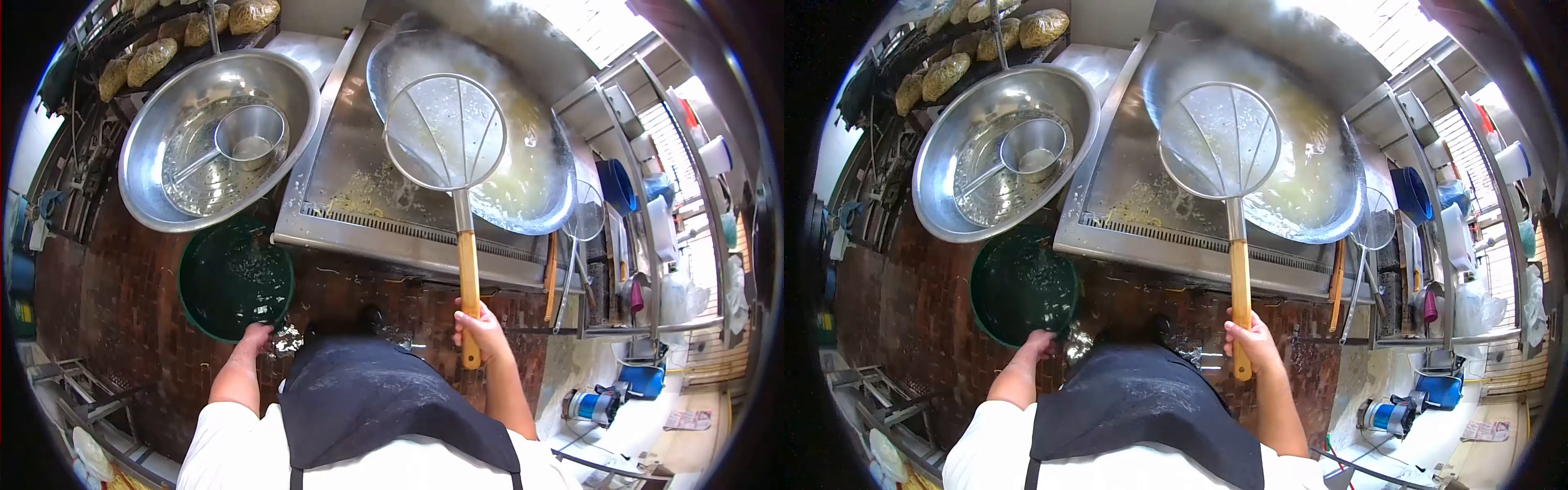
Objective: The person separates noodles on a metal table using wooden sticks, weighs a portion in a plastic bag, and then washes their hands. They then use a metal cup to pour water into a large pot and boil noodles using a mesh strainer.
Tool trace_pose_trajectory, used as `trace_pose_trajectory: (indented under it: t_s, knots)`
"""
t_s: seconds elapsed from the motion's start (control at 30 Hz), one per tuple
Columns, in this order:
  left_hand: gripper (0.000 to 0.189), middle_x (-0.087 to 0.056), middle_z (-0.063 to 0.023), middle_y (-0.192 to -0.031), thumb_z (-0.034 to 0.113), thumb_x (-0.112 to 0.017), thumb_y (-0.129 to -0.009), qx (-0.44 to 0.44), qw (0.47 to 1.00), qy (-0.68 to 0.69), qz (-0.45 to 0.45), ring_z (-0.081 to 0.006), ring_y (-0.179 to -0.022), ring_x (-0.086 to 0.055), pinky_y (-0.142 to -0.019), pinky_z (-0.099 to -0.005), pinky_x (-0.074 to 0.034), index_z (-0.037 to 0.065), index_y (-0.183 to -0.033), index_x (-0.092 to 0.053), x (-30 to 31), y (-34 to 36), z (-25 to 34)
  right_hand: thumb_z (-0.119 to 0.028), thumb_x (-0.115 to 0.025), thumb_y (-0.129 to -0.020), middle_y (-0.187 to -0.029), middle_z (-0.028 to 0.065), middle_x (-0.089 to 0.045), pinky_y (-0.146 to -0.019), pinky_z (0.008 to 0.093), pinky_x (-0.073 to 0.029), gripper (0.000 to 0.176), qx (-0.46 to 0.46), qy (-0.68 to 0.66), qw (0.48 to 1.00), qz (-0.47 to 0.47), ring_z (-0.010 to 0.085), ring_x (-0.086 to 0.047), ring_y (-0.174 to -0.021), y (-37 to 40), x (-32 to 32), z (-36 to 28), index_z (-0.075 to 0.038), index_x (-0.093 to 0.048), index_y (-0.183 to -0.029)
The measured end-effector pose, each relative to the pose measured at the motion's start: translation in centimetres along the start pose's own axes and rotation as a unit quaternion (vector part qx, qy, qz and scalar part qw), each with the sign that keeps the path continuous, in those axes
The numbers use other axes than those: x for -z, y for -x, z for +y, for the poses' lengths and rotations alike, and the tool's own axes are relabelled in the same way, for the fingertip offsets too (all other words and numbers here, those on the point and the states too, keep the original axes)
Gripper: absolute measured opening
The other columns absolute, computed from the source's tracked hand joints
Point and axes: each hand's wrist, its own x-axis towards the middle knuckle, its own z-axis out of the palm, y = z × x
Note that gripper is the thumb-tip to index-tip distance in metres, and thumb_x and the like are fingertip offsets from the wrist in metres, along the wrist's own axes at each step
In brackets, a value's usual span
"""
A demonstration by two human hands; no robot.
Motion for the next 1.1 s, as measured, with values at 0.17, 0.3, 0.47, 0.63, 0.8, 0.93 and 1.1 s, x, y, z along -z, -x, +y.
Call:
trace_pose_trajectory:
  t_s: [0.17, 0.3, 0.47, 0.63, 0.8, 0.93, 1.1]
  knots:
    - [0.019, -0.059, -0.0029, -0.071, 0.028, -0.058, -0.091, 0.041, 0.997, -0.059, -0.024, -0.0185, -0.057, -0.060, -0.052, -0.0365, -0.042, 0.010, -0.089, -0.062, 1.2, 0.2, -1.3, -0.008, -0.067, -0.088, -0.073, -0.0014, -0.054, -0.044, 0.0236, -0.043, 0.036, 0.104, 0.095, 0.983, 0.114, 0.0085, -0.052, -0.051, -0.8, -1.1, 4.9, -0.008, -0.053, -0.122]
    - [0.021, -0.061, -0.0017, -0.073, 0.031, -0.059, -0.092, 0.037, 0.998, -0.048, -0.004, -0.0175, -0.056, -0.057, -0.056, -0.0408, -0.045, 0.011, -0.092, -0.063, 2.4, -0.6, -2.3, -0.010, -0.067, -0.087, -0.078, -0.0016, -0.058, -0.049, 0.0224, -0.042, 0.035, 0.152, 0.159, 0.966, 0.135, 0.0055, -0.050, -0.054, 1.9, -1.4, 4.3, -0.005, -0.056, -0.120]
    - [0.025, -0.065, -0.0024, -0.082, 0.033, -0.059, -0.091, 0.035, 0.997, -0.073, 0.007, -0.0179, -0.065, -0.060, -0.064, -0.0421, -0.049, 0.010, -0.099, -0.064, 3.9, -0.4, -3.5, -0.010, -0.069, -0.084, -0.091, 0.0075, -0.068, -0.077, 0.0286, -0.050, 0.033, 0.166, 0.322, 0.903, 0.232, 0.0170, -0.064, -0.082, 2.2, 1.1, 3.6, -0.005, -0.061, -0.116]
    - [0.031, -0.067, -0.0054, -0.095, 0.035, -0.057, -0.091, 0.044, 0.995, -0.085, 0.005, -0.0210, -0.076, -0.063, -0.070, -0.0461, -0.051, 0.012, -0.110, -0.065, 4.4, -0.2, -4.4, -0.010, -0.068, -0.085, -0.102, 0.0126, -0.070, -0.085, 0.0321, -0.050, 0.039, 0.190, 0.373, 0.881, 0.220, 0.0211, -0.067, -0.095, 3.4, 0.3, 2.9, -0.008, -0.061, -0.123]
    - [0.035, -0.068, -0.0070, -0.098, 0.036, -0.057, -0.091, 0.056, 0.995, -0.083, 0.015, -0.0236, -0.079, -0.065, -0.071, -0.0473, -0.051, 0.010, -0.114, -0.064, 4.2, 0.0, -4.6, -0.011, -0.068, -0.086, -0.090, 0.0043, -0.067, -0.076, 0.0309, -0.052, 0.034, 0.177, 0.271, 0.930, 0.173, 0.0159, -0.064, -0.081, 3.2, 2.3, 3.6, -0.004, -0.062, -0.118]
    - [0.035, -0.067, -0.0086, -0.097, 0.035, -0.057, -0.092, 0.069, 0.991, -0.115, 0.007, -0.0241, -0.078, -0.064, -0.069, -0.0460, -0.052, 0.009, -0.113, -0.064, 3.4, -1.4, -3.4, -0.011, -0.069, -0.086, -0.076, -0.0024, -0.059, -0.056, 0.0240, -0.043, 0.027, 0.104, 0.191, 0.961, 0.170, 0.0064, -0.051, -0.061, 2.5, 2.8, 1.5, -0.002, -0.062, -0.110]
    - [0.031, -0.067, -0.0075, -0.091, 0.032, -0.059, -0.090, 0.025, 0.996, -0.088, 0.014, -0.0219, -0.071, -0.063, -0.062, -0.0417, -0.050, 0.007, -0.108, -0.063, 0.6, -1.5, 2.1, -0.011, -0.070, -0.085, -0.077, -0.0038, -0.057, -0.056, 0.0224, -0.042, 0.026, 0.166, 0.168, 0.960, 0.153, 0.0043, -0.048, -0.060, 1.1, 4.0, -0.2, -0.004, -0.064, -0.109]
